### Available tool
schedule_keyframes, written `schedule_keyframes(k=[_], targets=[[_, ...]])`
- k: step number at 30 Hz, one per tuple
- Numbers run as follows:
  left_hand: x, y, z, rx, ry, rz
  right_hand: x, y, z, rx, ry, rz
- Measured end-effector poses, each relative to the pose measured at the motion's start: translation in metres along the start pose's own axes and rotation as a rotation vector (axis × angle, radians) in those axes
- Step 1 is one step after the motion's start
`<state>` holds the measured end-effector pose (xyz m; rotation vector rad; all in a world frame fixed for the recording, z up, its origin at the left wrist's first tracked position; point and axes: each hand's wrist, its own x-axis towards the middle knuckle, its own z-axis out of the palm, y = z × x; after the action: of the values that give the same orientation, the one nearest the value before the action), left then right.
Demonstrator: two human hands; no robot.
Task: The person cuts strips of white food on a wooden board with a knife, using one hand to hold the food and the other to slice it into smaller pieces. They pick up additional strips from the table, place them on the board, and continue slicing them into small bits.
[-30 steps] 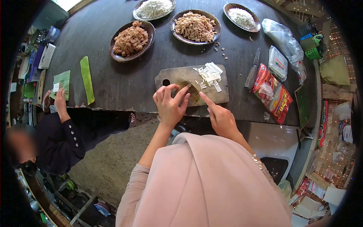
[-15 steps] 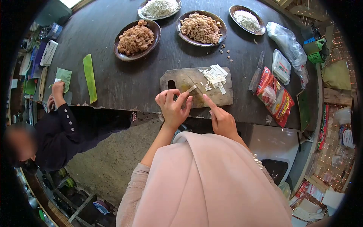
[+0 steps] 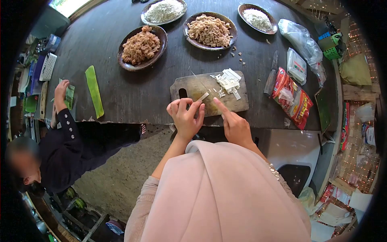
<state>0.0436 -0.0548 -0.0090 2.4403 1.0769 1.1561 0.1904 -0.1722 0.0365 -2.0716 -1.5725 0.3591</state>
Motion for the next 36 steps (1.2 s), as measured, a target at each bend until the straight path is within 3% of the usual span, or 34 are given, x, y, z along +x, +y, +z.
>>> schedule_keyframes(k=[11, 14, 23, 32, 36], targets=[[-0.003, -0.002, -0.006, -0.019, -0.028, -0.017, -0.003, -0.004, 0.005, -0.216, -0.023, -0.008], [-0.007, -0.005, -0.009, 0.027, -0.037, -0.002, -0.001, -0.005, 0.003, -0.121, 0.038, -0.022], [-0.014, -0.01, -0.009, 0.046, -0.01, 0.019, -0.008, -0.001, 0.003, -0.102, -0.057, 0.0], [-0.016, -0.011, -0.009, 0.049, 0.0, 0.028, -0.007, 0.0, -0.003, -0.007, 0.042, -0.025], [-0.016, -0.01, -0.008, 0.049, 0.005, 0.028, -0.012, 0.005, -0.004, -0.064, -0.045, -0.006]])
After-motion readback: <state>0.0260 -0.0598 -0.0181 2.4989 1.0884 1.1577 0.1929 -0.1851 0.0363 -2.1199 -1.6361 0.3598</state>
